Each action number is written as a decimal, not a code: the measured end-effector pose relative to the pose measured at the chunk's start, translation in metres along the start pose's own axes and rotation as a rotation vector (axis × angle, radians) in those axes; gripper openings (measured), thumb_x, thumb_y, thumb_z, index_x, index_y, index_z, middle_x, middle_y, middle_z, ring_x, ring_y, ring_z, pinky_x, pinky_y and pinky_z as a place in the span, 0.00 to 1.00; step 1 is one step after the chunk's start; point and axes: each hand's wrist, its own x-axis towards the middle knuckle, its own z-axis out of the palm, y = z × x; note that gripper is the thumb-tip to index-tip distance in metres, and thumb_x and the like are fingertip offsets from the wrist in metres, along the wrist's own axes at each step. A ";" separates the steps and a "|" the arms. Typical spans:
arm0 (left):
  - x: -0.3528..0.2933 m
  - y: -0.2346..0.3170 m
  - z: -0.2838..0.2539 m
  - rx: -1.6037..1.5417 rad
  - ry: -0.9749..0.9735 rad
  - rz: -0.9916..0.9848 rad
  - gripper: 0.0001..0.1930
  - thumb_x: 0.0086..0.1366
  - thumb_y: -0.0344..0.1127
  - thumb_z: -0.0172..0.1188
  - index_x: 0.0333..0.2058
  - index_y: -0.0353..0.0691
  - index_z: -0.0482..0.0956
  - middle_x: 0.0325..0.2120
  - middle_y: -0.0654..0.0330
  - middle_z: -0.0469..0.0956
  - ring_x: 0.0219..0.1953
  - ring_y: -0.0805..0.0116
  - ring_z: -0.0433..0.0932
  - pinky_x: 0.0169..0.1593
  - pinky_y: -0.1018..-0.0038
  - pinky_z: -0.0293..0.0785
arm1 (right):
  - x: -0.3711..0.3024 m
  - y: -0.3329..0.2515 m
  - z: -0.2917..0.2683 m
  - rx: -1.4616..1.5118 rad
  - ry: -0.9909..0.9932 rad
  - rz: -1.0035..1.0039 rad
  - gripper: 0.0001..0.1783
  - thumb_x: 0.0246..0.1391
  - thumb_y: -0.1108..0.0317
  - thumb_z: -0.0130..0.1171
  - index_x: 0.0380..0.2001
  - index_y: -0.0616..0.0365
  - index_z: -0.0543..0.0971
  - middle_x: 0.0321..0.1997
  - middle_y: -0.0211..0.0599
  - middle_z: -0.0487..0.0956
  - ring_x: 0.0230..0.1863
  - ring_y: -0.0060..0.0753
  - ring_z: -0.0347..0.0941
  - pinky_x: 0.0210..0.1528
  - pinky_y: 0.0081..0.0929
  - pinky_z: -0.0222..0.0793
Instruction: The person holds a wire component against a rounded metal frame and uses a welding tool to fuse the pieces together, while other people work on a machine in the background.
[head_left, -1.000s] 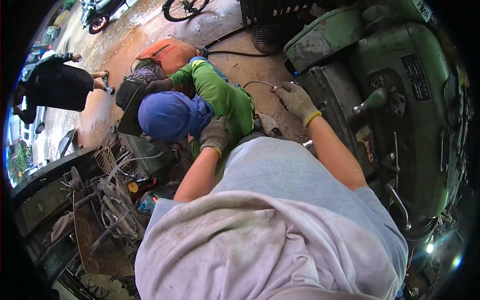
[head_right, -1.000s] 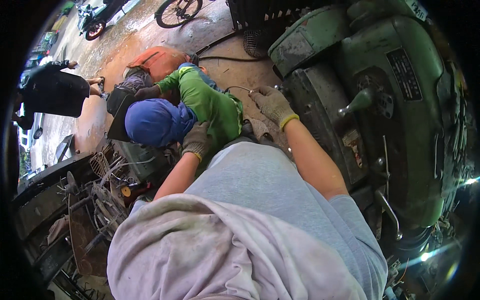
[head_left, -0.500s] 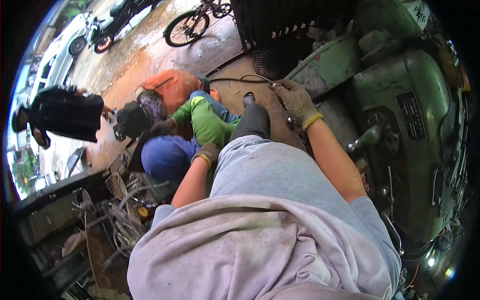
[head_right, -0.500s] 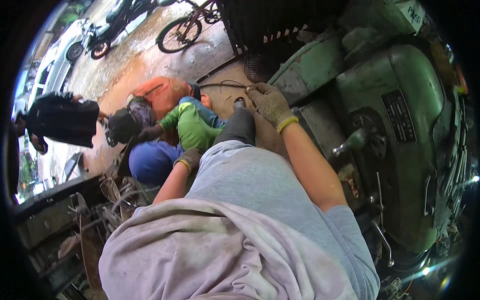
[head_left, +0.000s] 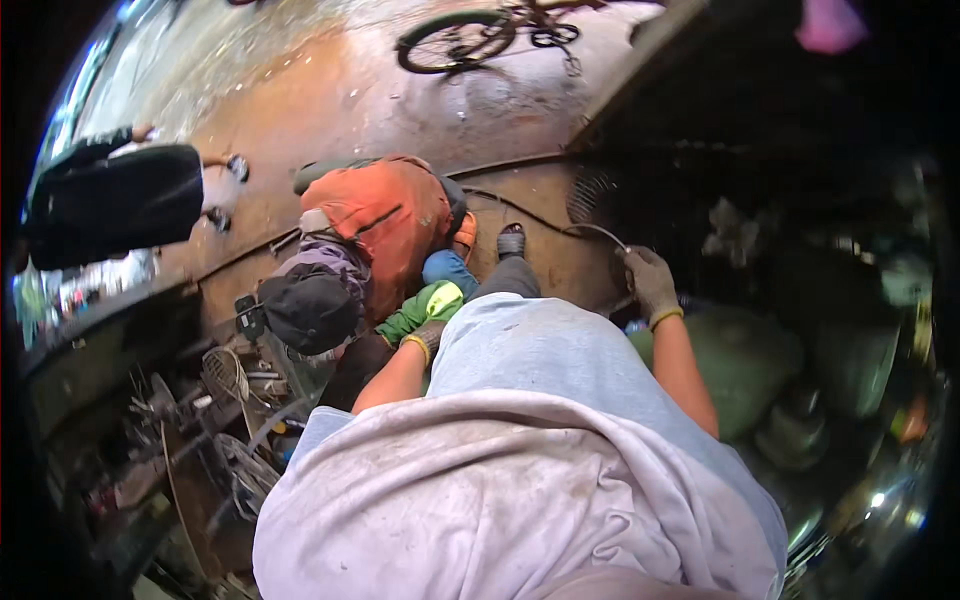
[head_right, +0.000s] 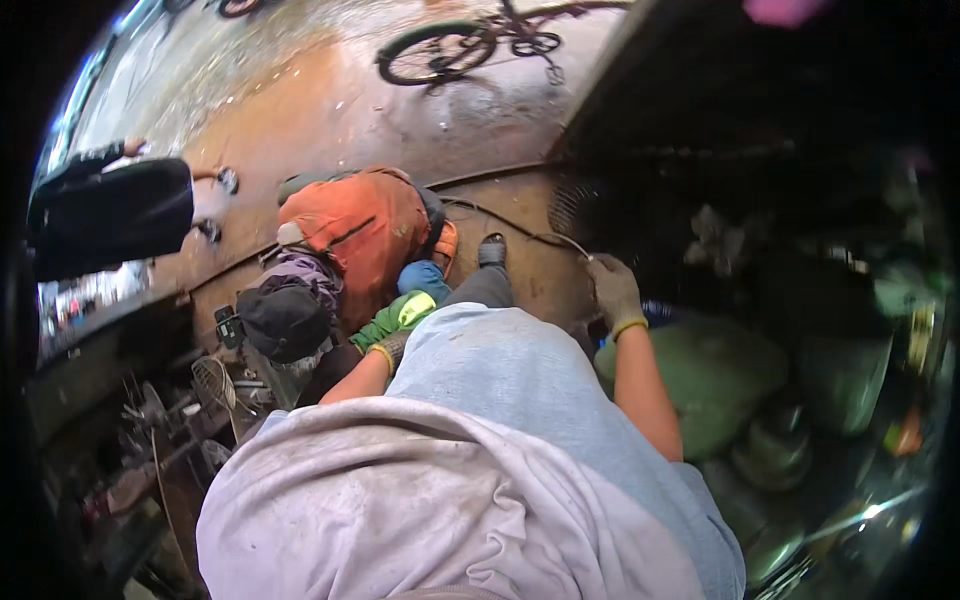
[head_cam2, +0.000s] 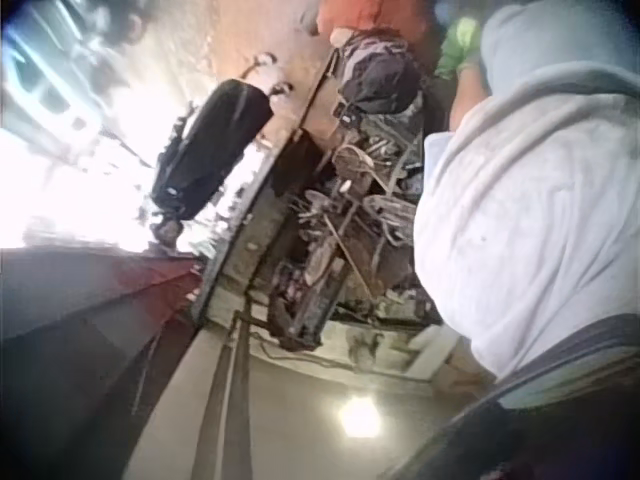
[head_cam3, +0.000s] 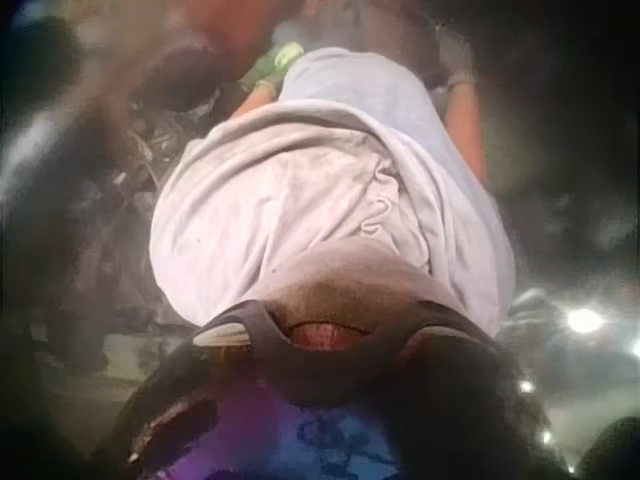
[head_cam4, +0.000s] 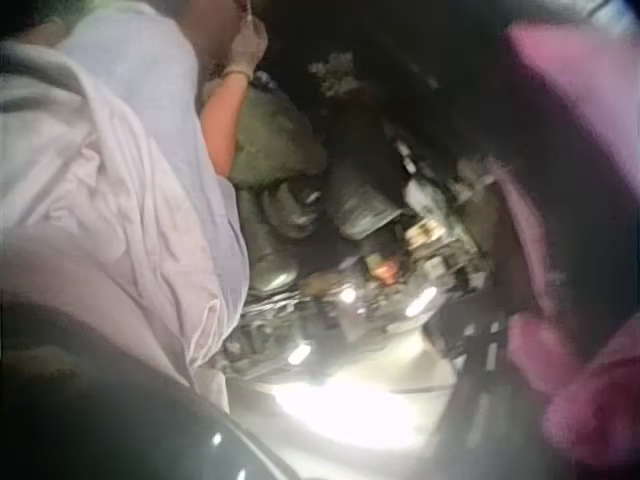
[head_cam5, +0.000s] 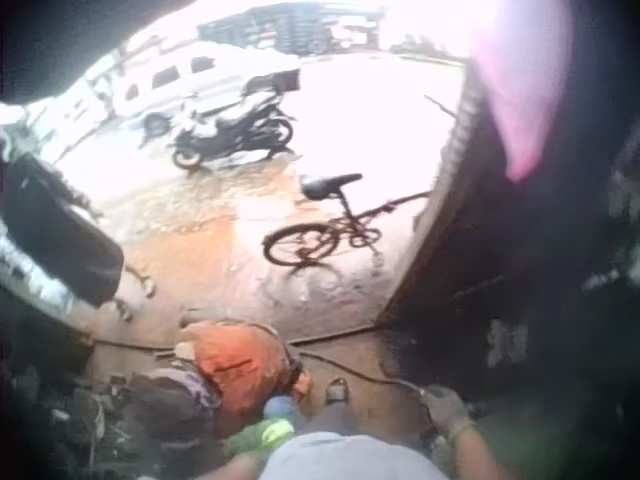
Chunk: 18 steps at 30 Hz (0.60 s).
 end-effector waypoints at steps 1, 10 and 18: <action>-0.006 0.007 -0.011 0.016 0.040 -0.043 0.31 0.61 0.62 0.50 0.45 0.39 0.83 0.47 0.40 0.79 0.49 0.44 0.79 0.49 0.59 0.73 | 0.018 -0.010 0.007 0.015 -0.046 0.039 0.14 0.61 0.61 0.56 0.41 0.60 0.83 0.26 0.26 0.77 0.26 0.16 0.67 0.30 0.22 0.64; -0.028 0.060 -0.144 0.323 0.259 -0.076 0.20 0.62 0.49 0.53 0.42 0.42 0.83 0.44 0.48 0.81 0.47 0.49 0.80 0.50 0.55 0.73 | 0.172 -0.139 0.097 0.087 -0.348 -0.080 0.08 0.59 0.66 0.57 0.36 0.59 0.81 0.26 0.24 0.78 0.23 0.16 0.65 0.25 0.19 0.60; 0.054 0.076 -0.206 0.001 0.737 -0.090 0.18 0.59 0.45 0.56 0.44 0.43 0.82 0.46 0.47 0.78 0.47 0.47 0.79 0.50 0.57 0.74 | 0.295 -0.307 0.172 -0.257 -0.499 0.087 0.05 0.56 0.61 0.58 0.29 0.47 0.79 0.14 0.22 0.64 0.09 0.22 0.52 0.12 0.27 0.46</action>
